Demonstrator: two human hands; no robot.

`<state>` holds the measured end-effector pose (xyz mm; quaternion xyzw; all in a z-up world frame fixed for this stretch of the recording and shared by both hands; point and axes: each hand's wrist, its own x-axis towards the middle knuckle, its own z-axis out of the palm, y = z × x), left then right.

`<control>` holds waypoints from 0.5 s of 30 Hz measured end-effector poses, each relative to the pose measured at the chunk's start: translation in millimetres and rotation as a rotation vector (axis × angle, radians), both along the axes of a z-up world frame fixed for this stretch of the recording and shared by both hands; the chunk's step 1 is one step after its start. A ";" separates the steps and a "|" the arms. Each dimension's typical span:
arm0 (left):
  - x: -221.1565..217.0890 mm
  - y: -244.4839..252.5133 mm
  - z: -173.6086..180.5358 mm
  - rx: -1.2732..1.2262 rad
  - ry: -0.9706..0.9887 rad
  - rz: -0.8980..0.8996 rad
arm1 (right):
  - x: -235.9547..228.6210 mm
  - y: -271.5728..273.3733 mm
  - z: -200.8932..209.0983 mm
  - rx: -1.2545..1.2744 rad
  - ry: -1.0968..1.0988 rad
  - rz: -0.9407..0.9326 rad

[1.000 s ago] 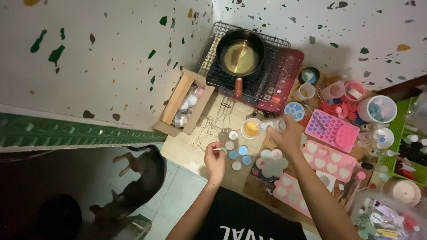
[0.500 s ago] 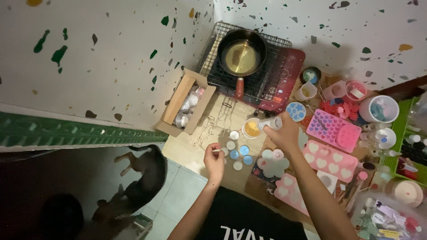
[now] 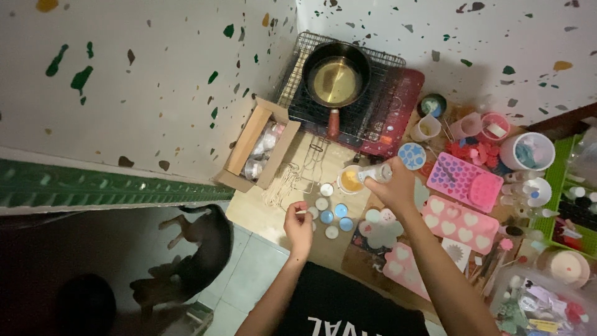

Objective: Prepare and mix wax with scents and colors for candle making.

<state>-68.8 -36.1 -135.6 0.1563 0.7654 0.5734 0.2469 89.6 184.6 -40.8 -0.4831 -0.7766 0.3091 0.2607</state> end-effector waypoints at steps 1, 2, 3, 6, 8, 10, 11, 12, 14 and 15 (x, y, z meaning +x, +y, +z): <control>0.2 0.0 0.0 0.000 0.000 -0.001 | -0.1 0.3 -1.1 0.000 0.000 -0.001; 0.4 0.0 0.0 0.014 -0.005 0.000 | -0.3 0.7 -2.1 0.001 -0.043 -0.012; 0.7 -0.1 0.0 0.029 -0.009 0.001 | -0.5 1.1 -3.2 0.001 -0.087 -0.024; 0.4 1.0 10.4 0.044 -0.037 -0.014 | -0.1 -1.8 3.6 -0.023 -0.065 -0.036; 0.4 1.5 13.6 0.040 -0.040 -0.013 | 1.0 -3.4 4.7 -0.049 -0.032 -0.044; 0.8 1.3 13.2 0.035 -0.044 -0.011 | 3.6 -4.0 2.3 -0.076 -0.001 -0.052; 0.9 1.1 11.1 0.051 -0.025 -0.010 | 5.3 -3.6 -0.6 -0.073 0.003 -0.065; 0.5 1.1 9.0 0.067 -0.006 -0.008 | 6.4 -3.0 -3.4 -0.071 0.008 -0.078; -0.3 1.1 10.1 0.048 -0.011 -0.013 | 9.4 -0.6 -12.8 -0.042 -0.004 -0.089; -0.7 1.0 10.6 0.028 -0.016 -0.018 | 11.0 0.4 -17.7 -0.015 -0.015 -0.101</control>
